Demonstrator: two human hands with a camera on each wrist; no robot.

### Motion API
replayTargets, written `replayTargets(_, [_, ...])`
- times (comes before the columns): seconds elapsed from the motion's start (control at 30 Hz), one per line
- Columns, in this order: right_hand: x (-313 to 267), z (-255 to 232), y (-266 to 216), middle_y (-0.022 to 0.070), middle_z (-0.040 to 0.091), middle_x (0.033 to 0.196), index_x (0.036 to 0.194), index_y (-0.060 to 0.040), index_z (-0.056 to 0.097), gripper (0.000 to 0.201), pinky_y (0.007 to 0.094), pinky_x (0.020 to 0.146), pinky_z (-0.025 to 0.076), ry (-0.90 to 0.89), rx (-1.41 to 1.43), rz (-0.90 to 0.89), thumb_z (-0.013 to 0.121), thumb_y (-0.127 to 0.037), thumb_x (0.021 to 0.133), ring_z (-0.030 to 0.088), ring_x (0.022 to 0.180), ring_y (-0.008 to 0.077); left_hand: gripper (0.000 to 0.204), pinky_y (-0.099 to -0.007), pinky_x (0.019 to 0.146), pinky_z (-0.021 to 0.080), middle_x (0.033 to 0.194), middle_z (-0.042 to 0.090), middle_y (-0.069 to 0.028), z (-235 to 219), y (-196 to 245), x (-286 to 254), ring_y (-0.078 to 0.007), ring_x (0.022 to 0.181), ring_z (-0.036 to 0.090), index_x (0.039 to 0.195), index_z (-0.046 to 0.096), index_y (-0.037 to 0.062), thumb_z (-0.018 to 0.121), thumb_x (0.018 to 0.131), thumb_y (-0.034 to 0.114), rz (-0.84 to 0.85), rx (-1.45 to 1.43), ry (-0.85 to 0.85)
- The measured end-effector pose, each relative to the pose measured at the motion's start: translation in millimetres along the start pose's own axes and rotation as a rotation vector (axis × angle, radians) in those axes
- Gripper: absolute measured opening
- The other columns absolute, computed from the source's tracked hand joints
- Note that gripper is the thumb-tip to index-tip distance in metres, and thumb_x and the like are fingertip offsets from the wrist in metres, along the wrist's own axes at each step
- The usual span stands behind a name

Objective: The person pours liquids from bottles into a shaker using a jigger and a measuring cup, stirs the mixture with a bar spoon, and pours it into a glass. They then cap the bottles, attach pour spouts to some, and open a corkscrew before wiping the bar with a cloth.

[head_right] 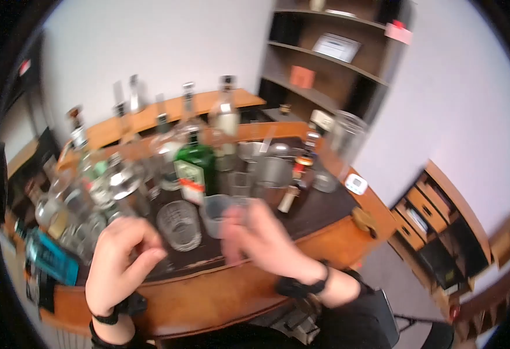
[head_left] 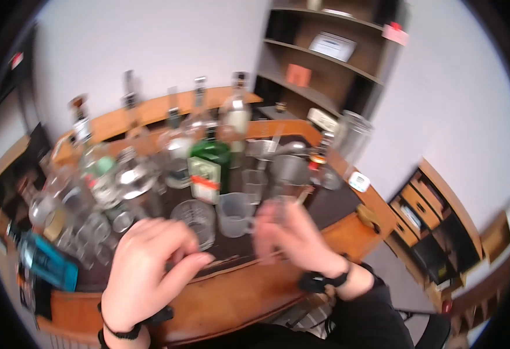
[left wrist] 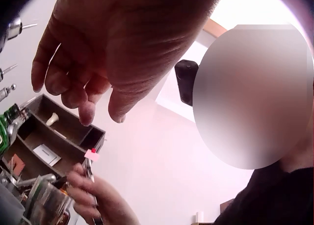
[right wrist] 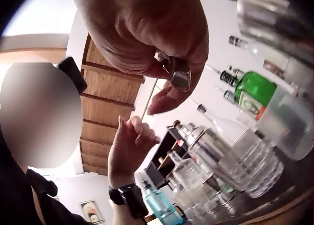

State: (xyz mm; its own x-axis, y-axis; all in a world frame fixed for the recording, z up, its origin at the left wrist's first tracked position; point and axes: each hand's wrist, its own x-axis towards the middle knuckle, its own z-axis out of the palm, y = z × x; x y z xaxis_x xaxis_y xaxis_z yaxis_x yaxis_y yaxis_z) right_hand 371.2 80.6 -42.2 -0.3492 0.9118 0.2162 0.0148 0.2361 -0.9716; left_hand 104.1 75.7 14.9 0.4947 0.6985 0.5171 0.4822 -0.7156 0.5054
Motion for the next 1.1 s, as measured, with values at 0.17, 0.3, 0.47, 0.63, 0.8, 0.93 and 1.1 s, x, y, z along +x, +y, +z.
replayTargets(0.17, [-52.7,-52.5,9.6,0.0034,0.055,0.094,0.119,-0.0016,0.052,0.028,0.0265,0.08,0.047,0.426,-0.617,0.031,0.052,0.004,0.091,0.056,0.088,0.0131,0.022,-0.04,0.062,0.044,0.068,0.055,-0.008,-15.1,-14.5,-8.3,-0.0315,0.067,0.057,0.079,0.056,0.0081,0.073,0.082,0.021,0.194,-0.07,0.114])
replayTargets(0.3, [-92.6,-169.9,69.7,0.0183,0.067,0.104,0.118,0.0052,0.051,0.03,0.0352,0.085,0.049,0.532,-1.123,0.123,0.057,0.003,0.09,0.065,0.094,0.0282,0.029,-0.0391,0.065,0.044,0.072,0.055,-0.0091,4.1,-16.5,-15.5,-0.0301,0.071,0.058,0.082,0.051,0.0071,0.064,0.09,0.032,0.281,0.028,0.103])
replayTargets(0.47, [-115.4,-255.7,122.8,0.0213,0.064,0.087,0.125,0.006,0.048,0.045,0.04,0.068,0.049,0.551,-1.357,0.165,0.065,-0.002,0.084,0.064,0.078,0.0333,0.03,-0.0385,0.065,0.044,0.073,0.056,-0.0089,5.9,-16.8,-23.1,-0.0291,0.071,0.059,0.084,0.051,0.0054,0.063,0.09,0.032,0.329,0.017,0.128])
replayTargets(0.63, [-109.3,-248.1,119.6,0.0263,0.065,0.089,0.118,0.0065,0.051,0.04,0.0448,0.071,0.05,0.454,-1.436,0.237,0.066,-0.004,0.083,0.065,0.082,0.042,0.03,-0.0371,0.065,0.045,0.074,0.056,-0.0085,1.6,-16.4,-26.6,-0.0282,0.071,0.06,0.086,0.051,0.0046,0.064,0.089,0.032,0.347,0.022,0.154])
replayTargets(0.8, [-103.5,-241.8,116.4,0.0278,0.065,0.093,0.111,0.0052,0.053,0.032,0.0462,0.078,0.05,0.331,-1.406,0.35,0.064,-0.006,0.084,0.063,0.089,0.046,0.031,-0.0366,0.065,0.045,0.074,0.056,-0.0089,-4.7,-13.2,-29.8,-0.0279,0.072,0.06,0.086,0.052,0.0042,0.064,0.089,0.032,0.343,0.036,0.126])
replayTargets(0.93, [-105.7,-246.4,117.1,0.0263,0.061,0.102,0.114,0.0027,0.052,0.035,0.0463,0.085,0.048,0.262,-1.464,0.359,0.065,-0.01,0.084,0.06,0.098,0.0434,0.03,-0.0375,0.066,0.045,0.074,0.055,-0.0093,-12.6,-12.3,-32.0,-0.0288,0.072,0.059,0.086,0.051,0.0051,0.063,0.09,0.032,0.347,0.025,0.132])
replayTargets(1.1, [-95.0,-193.7,61.7,0.0276,0.064,0.099,0.109,0.0032,0.055,0.029,0.0497,0.081,0.049,0.283,-1.563,0.447,0.06,-0.017,0.089,0.062,0.094,0.0451,0.027,-0.0364,0.065,0.047,0.078,0.059,-0.0095,-32.6,-8.5,-32.6,-0.0287,0.074,0.061,0.092,0.056,0.006,0.068,0.086,0.029,0.279,0.015,0.115])
